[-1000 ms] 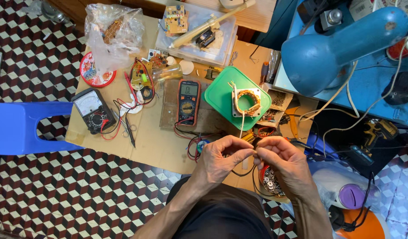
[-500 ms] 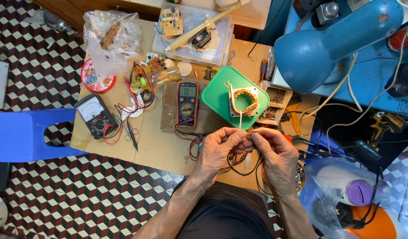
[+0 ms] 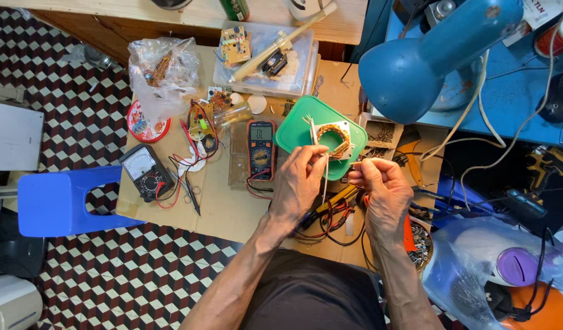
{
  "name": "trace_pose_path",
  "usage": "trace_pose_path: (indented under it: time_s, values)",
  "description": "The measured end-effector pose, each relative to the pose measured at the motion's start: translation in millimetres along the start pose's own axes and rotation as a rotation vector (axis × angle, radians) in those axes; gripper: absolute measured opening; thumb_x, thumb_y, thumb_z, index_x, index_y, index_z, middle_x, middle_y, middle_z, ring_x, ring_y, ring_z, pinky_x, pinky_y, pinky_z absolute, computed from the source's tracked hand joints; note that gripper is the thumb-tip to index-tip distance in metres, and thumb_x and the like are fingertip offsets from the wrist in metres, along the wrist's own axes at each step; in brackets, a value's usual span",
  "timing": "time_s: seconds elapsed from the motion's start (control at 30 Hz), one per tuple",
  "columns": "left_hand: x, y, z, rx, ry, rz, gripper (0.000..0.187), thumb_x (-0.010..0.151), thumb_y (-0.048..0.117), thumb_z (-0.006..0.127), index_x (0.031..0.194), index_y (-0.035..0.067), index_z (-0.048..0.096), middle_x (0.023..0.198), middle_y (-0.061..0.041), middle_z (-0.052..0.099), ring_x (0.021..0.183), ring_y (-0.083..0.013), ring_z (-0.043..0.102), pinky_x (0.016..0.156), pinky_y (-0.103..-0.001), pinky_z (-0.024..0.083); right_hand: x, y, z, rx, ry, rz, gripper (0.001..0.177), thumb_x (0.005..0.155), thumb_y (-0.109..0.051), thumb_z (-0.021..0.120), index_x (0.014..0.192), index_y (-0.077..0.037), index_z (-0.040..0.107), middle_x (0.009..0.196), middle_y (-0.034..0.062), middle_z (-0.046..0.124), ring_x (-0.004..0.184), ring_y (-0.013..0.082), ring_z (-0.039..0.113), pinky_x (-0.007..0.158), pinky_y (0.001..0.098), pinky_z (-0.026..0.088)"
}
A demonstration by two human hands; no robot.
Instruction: The person works on a toroidal transformer coil, stripping and twisting wires, then uses a heat gun to apply heat to the coil. They repeatedly inspect the coil and adjust the wires throughout the process.
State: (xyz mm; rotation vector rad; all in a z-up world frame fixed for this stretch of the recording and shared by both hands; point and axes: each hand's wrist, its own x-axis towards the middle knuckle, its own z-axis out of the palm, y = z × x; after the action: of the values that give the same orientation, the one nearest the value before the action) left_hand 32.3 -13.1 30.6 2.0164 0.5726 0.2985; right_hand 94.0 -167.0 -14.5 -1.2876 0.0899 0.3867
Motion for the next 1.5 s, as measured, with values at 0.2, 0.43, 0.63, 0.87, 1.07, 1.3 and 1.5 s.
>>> trace_pose_path:
  time_s: [0.2, 0.43, 0.63, 0.87, 1.07, 1.3, 1.5]
  values:
    - [6.5, -5.0, 5.4, 0.138, -0.025, 0.095, 0.021, 0.1, 0.017, 0.062, 0.12, 0.011, 0.068, 0.099, -0.014, 0.067, 0.083, -0.0319, 0.07, 0.07, -0.041, 0.055, 6.4, 12.4, -4.8, 0.09, -0.019, -0.004, 0.016, 0.104, -0.011, 0.064, 0.112, 0.002, 0.061, 0.098, 0.0135, 0.072, 0.085, 0.0162, 0.071, 0.081, 0.0284, 0.06]
    - [8.9, -12.2, 12.1, 0.175, -0.026, 0.127, 0.021, 0.1, 0.016, 0.062, 0.118, 0.009, 0.07, 0.101, -0.014, 0.067, 0.086, -0.033, 0.071, 0.072, -0.041, 0.056, 9.4, 11.4, -8.8, 0.09, -0.032, -0.009, 0.016, 0.103, -0.011, 0.064, 0.112, 0.002, 0.061, 0.099, 0.0143, 0.072, 0.086, 0.0161, 0.071, 0.082, 0.0276, 0.06]
    - [12.3, -15.3, 13.4, 0.177, -0.052, 0.104, 0.022, 0.101, 0.017, 0.061, 0.118, 0.007, 0.071, 0.1, -0.015, 0.067, 0.084, -0.0319, 0.071, 0.071, -0.04, 0.057, 9.1, 13.0, -6.5, 0.094, -0.022, 0.023, 0.017, 0.103, -0.012, 0.063, 0.111, 0.002, 0.06, 0.098, 0.0141, 0.073, 0.085, 0.0157, 0.071, 0.08, 0.0266, 0.059]
    - [17.8, -19.2, 13.3, 0.202, -0.117, 0.025, 0.027, 0.101, 0.02, 0.056, 0.117, 0.008, 0.073, 0.095, -0.017, 0.068, 0.083, -0.0324, 0.071, 0.072, -0.041, 0.056, 10.2, 14.4, -5.4, 0.089, -0.034, 0.035, 0.018, 0.103, -0.014, 0.063, 0.111, 0.003, 0.06, 0.099, 0.014, 0.072, 0.085, 0.0155, 0.071, 0.079, 0.0266, 0.059]
    - [21.2, -24.2, 13.3, 0.167, -0.139, 0.014, 0.028, 0.101, 0.02, 0.054, 0.118, 0.007, 0.073, 0.099, -0.019, 0.071, 0.087, -0.0331, 0.072, 0.076, -0.041, 0.057, 10.3, 14.9, -5.9, 0.09, -0.02, 0.054, 0.019, 0.103, -0.014, 0.063, 0.112, 0.003, 0.059, 0.098, 0.0138, 0.072, 0.085, 0.0156, 0.071, 0.078, 0.0266, 0.06]
    - [23.1, -29.7, 13.5, 0.053, -0.129, 0.027, 0.029, 0.102, 0.022, 0.054, 0.119, 0.006, 0.072, 0.106, -0.02, 0.075, 0.091, -0.0297, 0.074, 0.079, -0.039, 0.058, 14.4, 22.8, -5.1, 0.11, -0.013, 0.054, 0.02, 0.103, -0.013, 0.064, 0.114, 0.004, 0.059, 0.1, 0.0148, 0.071, 0.085, 0.0163, 0.071, 0.079, 0.0263, 0.059]
    - [27.3, -18.8, 5.5, 0.065, -0.236, -0.153, 0.032, 0.1, 0.025, 0.053, 0.121, 0.01, 0.072, 0.077, -0.015, 0.072, 0.065, -0.0194, 0.07, 0.061, -0.035, 0.054, 16.9, 27.1, 2.0, 0.124, 0.004, 0.035, 0.02, 0.102, -0.013, 0.064, 0.113, 0.003, 0.06, 0.104, 0.0143, 0.071, 0.09, 0.0169, 0.072, 0.081, 0.0274, 0.06]
